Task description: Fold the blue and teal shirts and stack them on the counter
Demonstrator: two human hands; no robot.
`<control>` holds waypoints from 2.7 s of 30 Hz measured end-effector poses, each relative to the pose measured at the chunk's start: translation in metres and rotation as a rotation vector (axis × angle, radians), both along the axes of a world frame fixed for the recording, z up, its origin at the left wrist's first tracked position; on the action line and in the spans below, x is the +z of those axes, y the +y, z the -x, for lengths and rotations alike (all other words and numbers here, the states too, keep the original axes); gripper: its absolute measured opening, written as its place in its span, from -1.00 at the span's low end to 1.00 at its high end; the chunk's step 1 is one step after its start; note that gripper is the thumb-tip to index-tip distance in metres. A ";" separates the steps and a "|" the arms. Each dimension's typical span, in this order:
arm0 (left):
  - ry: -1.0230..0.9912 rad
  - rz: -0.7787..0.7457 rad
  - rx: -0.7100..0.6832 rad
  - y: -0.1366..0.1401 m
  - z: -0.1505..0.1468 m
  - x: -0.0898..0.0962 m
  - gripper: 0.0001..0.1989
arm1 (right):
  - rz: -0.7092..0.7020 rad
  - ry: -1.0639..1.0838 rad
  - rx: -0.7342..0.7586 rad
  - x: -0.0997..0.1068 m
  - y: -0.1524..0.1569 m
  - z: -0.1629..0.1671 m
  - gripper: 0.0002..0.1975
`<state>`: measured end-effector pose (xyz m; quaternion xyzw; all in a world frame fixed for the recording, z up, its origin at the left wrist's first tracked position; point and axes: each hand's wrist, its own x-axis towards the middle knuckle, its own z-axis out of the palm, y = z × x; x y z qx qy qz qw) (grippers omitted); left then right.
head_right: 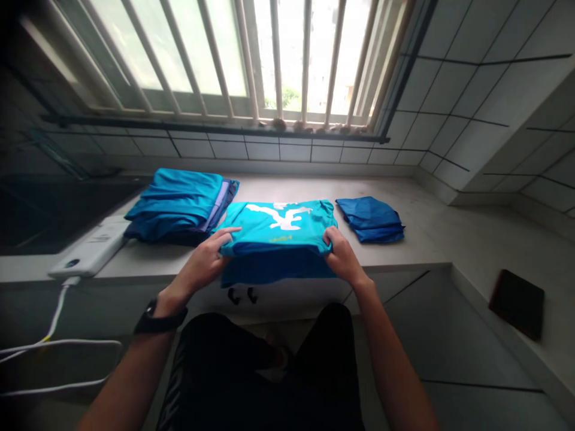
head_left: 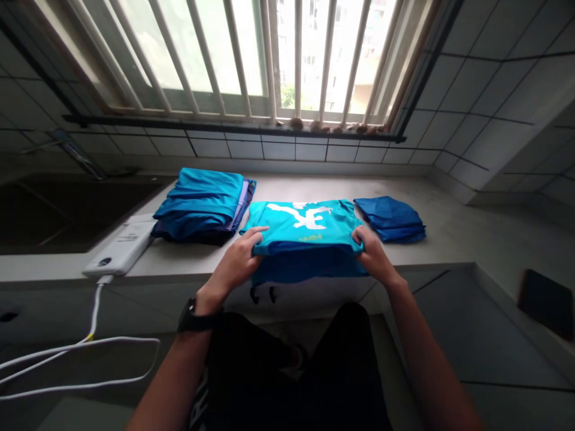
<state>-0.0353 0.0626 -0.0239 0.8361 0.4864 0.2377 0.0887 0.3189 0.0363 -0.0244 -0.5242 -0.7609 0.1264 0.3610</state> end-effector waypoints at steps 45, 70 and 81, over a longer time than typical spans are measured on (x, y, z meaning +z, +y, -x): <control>0.335 -0.002 0.094 -0.017 -0.026 -0.003 -0.51 | 0.343 -0.437 -0.012 -0.004 0.066 0.023 -0.50; 0.364 -0.014 -0.166 -0.016 -0.006 -0.005 -0.52 | 0.248 -0.665 -0.067 0.007 -0.029 0.036 -0.52; 0.298 -0.413 0.159 0.016 -0.017 0.127 -0.69 | -0.253 -0.416 -0.306 0.127 0.015 0.039 -0.76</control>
